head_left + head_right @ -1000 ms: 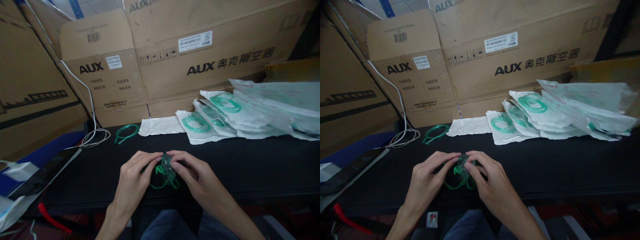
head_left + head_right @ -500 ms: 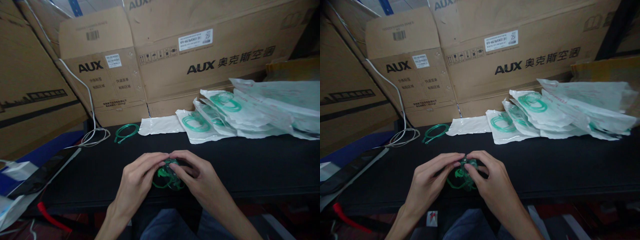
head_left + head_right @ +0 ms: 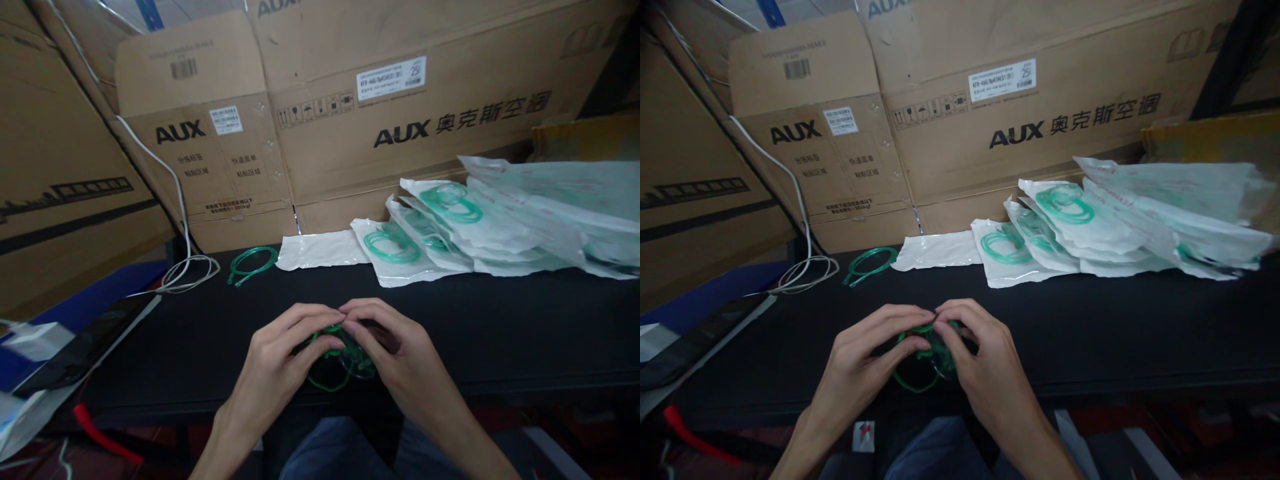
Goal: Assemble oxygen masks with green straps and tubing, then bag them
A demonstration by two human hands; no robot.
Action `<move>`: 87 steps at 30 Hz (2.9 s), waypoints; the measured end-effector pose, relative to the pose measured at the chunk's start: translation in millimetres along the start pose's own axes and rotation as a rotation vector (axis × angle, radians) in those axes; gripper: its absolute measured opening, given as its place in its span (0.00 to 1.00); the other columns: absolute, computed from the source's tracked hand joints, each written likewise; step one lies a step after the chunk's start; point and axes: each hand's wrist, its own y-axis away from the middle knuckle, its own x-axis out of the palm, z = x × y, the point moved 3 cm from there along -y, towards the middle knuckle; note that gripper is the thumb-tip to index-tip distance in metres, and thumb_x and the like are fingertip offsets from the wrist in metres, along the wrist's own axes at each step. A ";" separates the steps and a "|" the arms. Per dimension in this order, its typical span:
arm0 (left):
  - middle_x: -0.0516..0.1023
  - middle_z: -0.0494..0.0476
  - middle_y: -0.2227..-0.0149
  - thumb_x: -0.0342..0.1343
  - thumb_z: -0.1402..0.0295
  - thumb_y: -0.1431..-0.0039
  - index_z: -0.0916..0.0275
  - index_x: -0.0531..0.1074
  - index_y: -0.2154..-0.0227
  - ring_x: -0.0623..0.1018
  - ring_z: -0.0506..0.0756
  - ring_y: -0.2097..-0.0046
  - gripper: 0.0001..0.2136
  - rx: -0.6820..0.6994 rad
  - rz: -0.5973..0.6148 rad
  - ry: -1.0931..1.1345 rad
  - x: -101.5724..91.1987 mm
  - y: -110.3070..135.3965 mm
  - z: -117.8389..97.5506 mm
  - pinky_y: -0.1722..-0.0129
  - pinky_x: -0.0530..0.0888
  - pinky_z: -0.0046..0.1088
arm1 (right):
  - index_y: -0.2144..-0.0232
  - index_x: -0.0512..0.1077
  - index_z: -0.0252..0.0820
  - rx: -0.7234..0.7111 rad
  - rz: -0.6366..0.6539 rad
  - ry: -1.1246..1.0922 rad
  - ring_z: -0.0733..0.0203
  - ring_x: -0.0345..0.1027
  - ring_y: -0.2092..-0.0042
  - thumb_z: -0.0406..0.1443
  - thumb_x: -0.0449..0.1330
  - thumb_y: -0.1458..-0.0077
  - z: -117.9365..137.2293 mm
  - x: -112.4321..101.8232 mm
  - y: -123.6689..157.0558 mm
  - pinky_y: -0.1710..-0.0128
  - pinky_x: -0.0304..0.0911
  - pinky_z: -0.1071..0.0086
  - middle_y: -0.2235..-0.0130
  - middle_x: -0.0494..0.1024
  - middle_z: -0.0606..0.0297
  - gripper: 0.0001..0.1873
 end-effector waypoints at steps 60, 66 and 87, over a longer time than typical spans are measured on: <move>0.78 0.50 0.63 0.58 0.71 0.40 0.55 0.72 0.60 0.74 0.57 0.60 0.07 -0.245 0.065 -0.271 -0.7 -1.4 2.7 0.53 0.68 0.38 | 0.63 0.68 0.45 -0.069 -0.325 0.243 0.64 0.69 0.71 0.34 0.54 0.34 3.3 -6.4 12.9 0.70 0.65 0.73 0.71 0.71 0.69 0.04; 0.77 0.49 0.63 0.57 0.74 0.40 0.56 0.72 0.61 0.74 0.55 0.60 0.07 -0.206 0.002 -0.229 -2.9 -1.1 4.8 0.55 0.68 0.35 | 0.61 0.72 0.44 -0.242 0.035 0.195 0.64 0.73 0.63 0.32 0.55 0.34 16.0 0.3 11.0 0.62 0.67 0.74 0.64 0.78 0.66 0.06; 0.79 0.46 0.60 0.61 0.72 0.37 0.53 0.70 0.51 0.77 0.48 0.64 0.13 -0.188 -0.019 -0.043 -2.7 4.1 10.2 0.62 0.72 0.21 | 0.56 0.73 0.46 0.239 0.047 -0.342 0.57 0.78 0.52 0.38 0.70 0.49 -5.8 3.1 -1.4 0.50 0.73 0.68 0.55 0.83 0.64 0.18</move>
